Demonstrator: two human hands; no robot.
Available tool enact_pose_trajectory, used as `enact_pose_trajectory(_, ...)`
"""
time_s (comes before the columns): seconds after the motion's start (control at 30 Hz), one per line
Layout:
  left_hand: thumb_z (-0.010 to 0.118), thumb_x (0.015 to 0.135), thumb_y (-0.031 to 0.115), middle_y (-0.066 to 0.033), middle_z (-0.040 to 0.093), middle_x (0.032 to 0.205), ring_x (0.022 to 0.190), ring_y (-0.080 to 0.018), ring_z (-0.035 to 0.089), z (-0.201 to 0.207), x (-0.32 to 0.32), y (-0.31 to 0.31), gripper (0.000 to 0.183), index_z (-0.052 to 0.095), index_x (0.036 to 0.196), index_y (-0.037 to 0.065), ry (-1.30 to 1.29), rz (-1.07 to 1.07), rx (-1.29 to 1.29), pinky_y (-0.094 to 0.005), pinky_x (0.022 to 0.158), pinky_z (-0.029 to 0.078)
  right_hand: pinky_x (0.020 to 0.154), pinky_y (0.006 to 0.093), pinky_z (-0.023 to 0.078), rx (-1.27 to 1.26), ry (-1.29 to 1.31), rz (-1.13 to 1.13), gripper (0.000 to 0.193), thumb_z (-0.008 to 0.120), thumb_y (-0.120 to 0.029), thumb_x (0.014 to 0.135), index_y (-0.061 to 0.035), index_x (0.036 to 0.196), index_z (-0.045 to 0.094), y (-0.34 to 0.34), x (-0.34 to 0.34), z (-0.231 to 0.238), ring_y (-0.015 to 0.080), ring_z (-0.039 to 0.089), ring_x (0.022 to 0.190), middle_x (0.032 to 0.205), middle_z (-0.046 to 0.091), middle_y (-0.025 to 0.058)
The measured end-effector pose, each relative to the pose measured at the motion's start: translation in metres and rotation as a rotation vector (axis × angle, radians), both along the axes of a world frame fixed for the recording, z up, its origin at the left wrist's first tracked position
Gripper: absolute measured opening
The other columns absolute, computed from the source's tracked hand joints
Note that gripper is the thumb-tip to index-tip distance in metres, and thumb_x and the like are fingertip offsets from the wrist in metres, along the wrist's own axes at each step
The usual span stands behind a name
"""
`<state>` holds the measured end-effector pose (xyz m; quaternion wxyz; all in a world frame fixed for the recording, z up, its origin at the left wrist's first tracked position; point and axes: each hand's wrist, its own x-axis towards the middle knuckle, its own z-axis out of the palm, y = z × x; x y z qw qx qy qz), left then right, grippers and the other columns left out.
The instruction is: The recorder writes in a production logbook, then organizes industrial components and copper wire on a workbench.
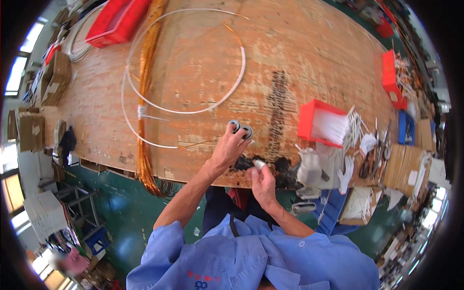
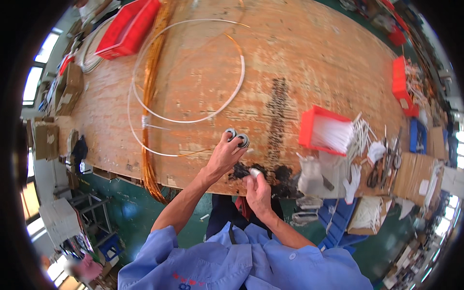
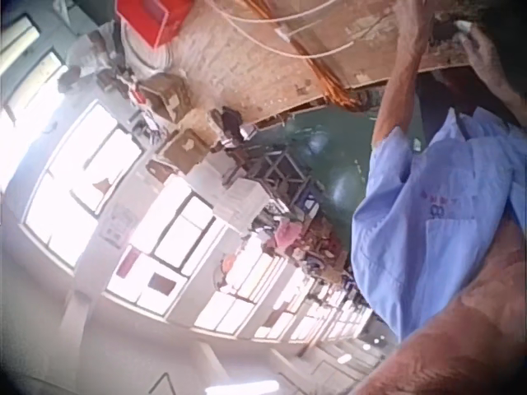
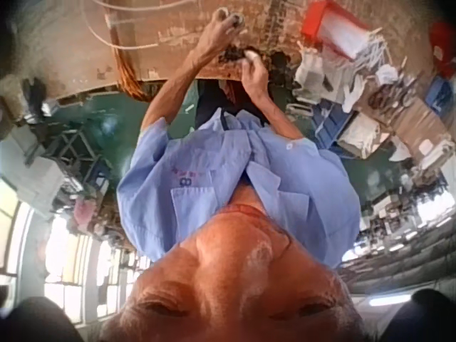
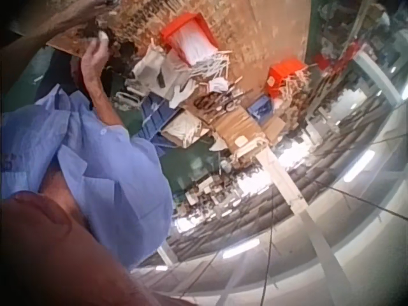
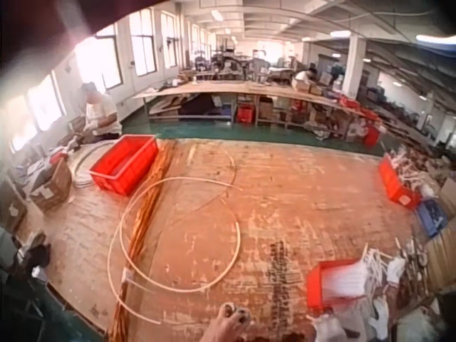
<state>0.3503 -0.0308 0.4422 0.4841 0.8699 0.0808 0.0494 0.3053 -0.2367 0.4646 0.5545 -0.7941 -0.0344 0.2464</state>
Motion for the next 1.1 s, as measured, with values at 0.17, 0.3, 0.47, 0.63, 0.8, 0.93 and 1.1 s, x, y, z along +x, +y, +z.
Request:
enact_pose_trajectory(0.17,0.073,0.088,0.009,-0.0276,0.052,0.116,0.09,-0.0444,0.07,-0.026,0.041,-0.065,0.027,0.06,0.111,0.006,0.135,-0.116,0.424,-0.047,0.067,0.061,0.071,0.0268,0.059,0.046,0.264,0.016,0.03,0.053,-0.013,0.108,0.0051,0.132,0.054,-0.076,-0.051,-0.003,0.0133,0.07,0.076,0.095,0.071,0.0097)
enact_pose_trajectory(0.3,0.075,0.092,0.022,-0.0226,0.053,0.122,0.103,-0.0429,0.066,-0.038,0.051,-0.07,0.027,0.064,0.109,0.005,0.145,0.001,0.544,-0.0496,0.074,0.059,0.069,0.0278,0.06,0.032,0.35,0.009,0.03,0.053,-0.014,0.108,0.0032,0.133,0.056,-0.112,-0.062,-0.01,0.0135,0.07,0.075,0.096,0.071,0.0099)
enact_pose_trajectory(0.47,0.079,0.086,0.022,-0.022,0.052,0.129,0.102,-0.0391,0.065,-0.031,0.036,-0.057,0.033,0.065,0.114,0.009,0.14,0.044,0.517,-0.047,0.071,0.059,0.067,0.0297,0.059,0.029,0.399,-0.029,0.028,0.055,-0.014,0.107,0.0048,0.126,0.061,-0.128,-0.067,-0.013,0.0159,0.071,0.071,0.089,0.072,0.0109)
enact_pose_trajectory(0.63,0.08,0.09,0.028,-0.0236,0.051,0.133,0.102,-0.0403,0.068,-0.004,0.017,-0.03,0.04,0.065,0.121,0.007,0.035,0.045,0.278,-0.0455,0.076,0.06,0.068,0.0283,0.059,0.051,0.456,0.004,0.027,0.055,-0.015,0.107,0.0053,0.124,0.063,-0.135,-0.058,-0.003,0.0155,0.071,0.075,0.091,0.072,0.0107)
enact_pose_trajectory(0.8,0.081,0.089,0.039,-0.026,0.053,0.127,0.108,-0.0431,0.062,-0.031,0.02,0.066,0.068,0.052,0.131,-0.006,0.104,0.93,0.481,-0.0496,0.093,0.054,0.07,0.029,0.061,0.046,0.48,0.028,0.028,0.054,-0.014,0.108,0.0067,0.124,0.063,-0.145,-0.063,-0.001,0.0156,0.071,0.075,0.092,0.072,0.0117)
enact_pose_trajectory(0.93,0.082,0.085,0.043,-0.0282,0.051,0.129,0.111,-0.0446,0.062,-0.061,0.018,0.139,0.077,0.047,0.133,-0.007,0.223,1.105,0.686,-0.0504,0.092,0.054,0.069,0.0292,0.06,0.034,0.546,0.032,0.026,0.055,-0.013,0.106,0.0051,0.124,0.064,-0.161,-0.087,-0.021,0.0158,0.071,0.073,0.09,0.072,0.0115)
enact_pose_trajectory(1.1,0.076,0.087,0.033,-0.0204,0.064,0.1,0.107,-0.0419,0.067,-0.058,0.015,0.182,0.054,0.053,0.121,-0.002,0.438,1.244,0.254,-0.0511,0.091,0.054,0.068,0.0301,0.06,0.002,0.628,0.025,0.026,0.058,-0.014,0.106,0.006,0.121,0.063,-0.184,-0.118,-0.057,0.0172,0.071,0.072,0.089,0.072,0.013)
